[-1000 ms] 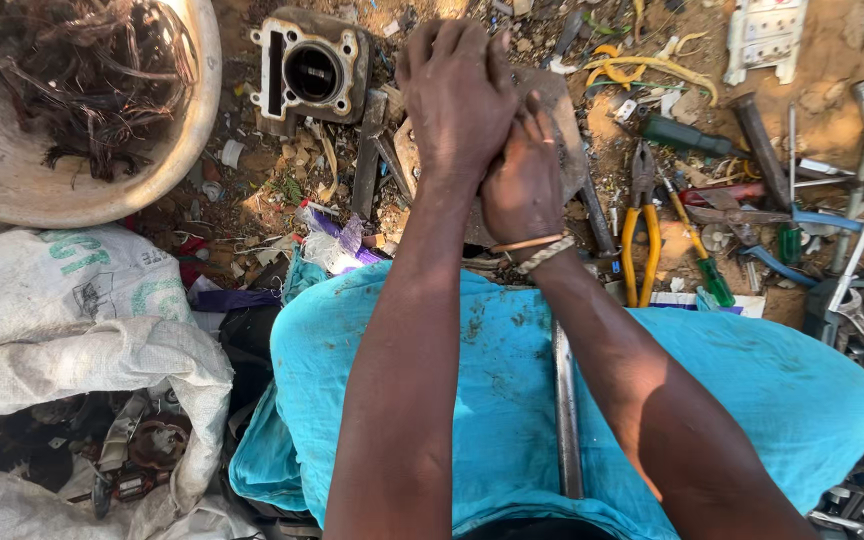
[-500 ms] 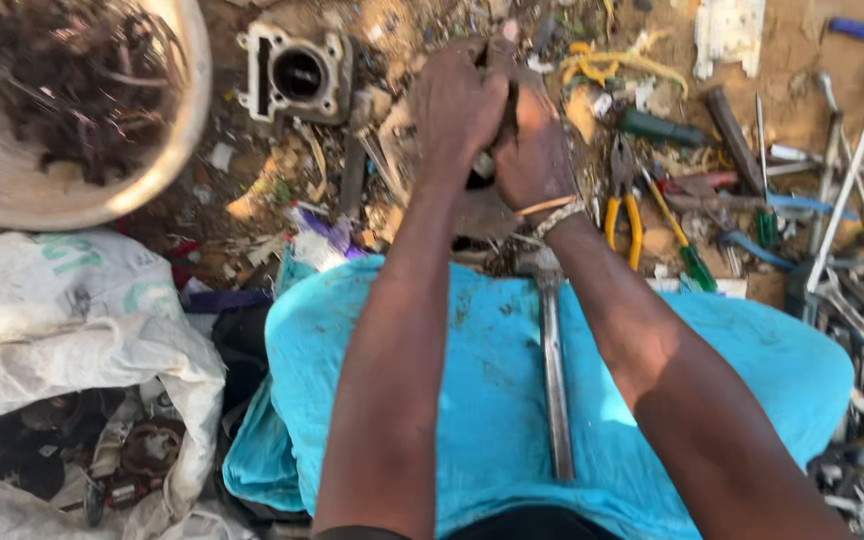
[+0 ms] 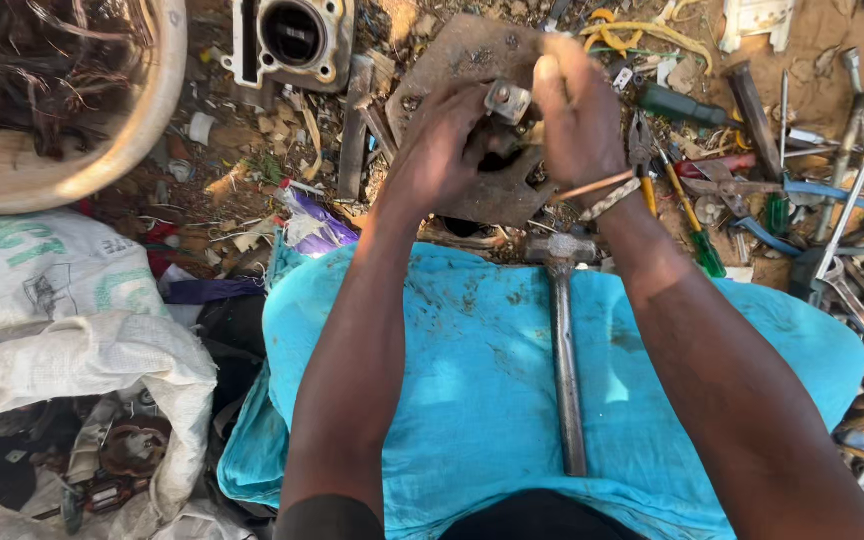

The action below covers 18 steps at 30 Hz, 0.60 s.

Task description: The person sits on the ground and dismantles small engine and pump parts on a hexagonal stone block, hammering components to break them apart, pulling pieces out of the block's hole, and using pliers on a part at the end. They set disassembled pieces aside among scattered tools and scrap.

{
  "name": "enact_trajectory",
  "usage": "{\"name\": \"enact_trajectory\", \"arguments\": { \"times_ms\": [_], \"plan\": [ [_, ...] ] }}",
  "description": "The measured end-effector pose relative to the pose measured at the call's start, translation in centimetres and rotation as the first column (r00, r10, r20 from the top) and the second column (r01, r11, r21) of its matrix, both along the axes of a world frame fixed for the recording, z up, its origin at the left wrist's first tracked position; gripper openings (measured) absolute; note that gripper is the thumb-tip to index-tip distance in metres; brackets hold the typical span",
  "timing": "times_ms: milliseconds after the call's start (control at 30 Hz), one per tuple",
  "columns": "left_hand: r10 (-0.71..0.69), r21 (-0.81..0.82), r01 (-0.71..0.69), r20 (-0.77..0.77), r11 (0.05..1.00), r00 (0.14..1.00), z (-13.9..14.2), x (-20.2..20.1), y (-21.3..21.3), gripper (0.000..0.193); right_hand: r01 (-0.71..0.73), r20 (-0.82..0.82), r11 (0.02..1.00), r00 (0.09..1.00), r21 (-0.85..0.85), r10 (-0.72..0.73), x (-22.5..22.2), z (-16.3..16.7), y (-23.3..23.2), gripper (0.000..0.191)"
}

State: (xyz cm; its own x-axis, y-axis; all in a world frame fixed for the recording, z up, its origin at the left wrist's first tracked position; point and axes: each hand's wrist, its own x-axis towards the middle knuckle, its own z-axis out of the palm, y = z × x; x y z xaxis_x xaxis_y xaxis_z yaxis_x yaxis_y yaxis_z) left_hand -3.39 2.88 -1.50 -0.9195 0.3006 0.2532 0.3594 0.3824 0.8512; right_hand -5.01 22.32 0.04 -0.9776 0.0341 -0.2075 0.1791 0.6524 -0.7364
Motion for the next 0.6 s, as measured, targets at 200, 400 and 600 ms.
{"name": "enact_trajectory", "arguments": {
  "times_ms": [200,400,600],
  "plan": [
    [-0.015,0.008,0.014,0.084,1.0,0.996,-1.5,-1.0,0.1,0.031,-0.218,-0.394,0.897,0.84,0.385,0.373,6.3,12.6,-4.8,0.026],
    [0.086,0.0,-0.086,-0.028,0.996,0.996,-2.5,-1.1,1.2,0.03,-0.774,-0.664,0.618,0.534,-0.134,0.524,14.3,13.9,-7.1,0.038],
    [0.076,-0.037,-0.077,-0.011,0.996,0.997,-2.4,-1.2,1.2,0.031,-0.804,-0.69,0.566,0.514,-0.181,0.509,15.4,12.5,-6.7,0.034]
  ]
}}
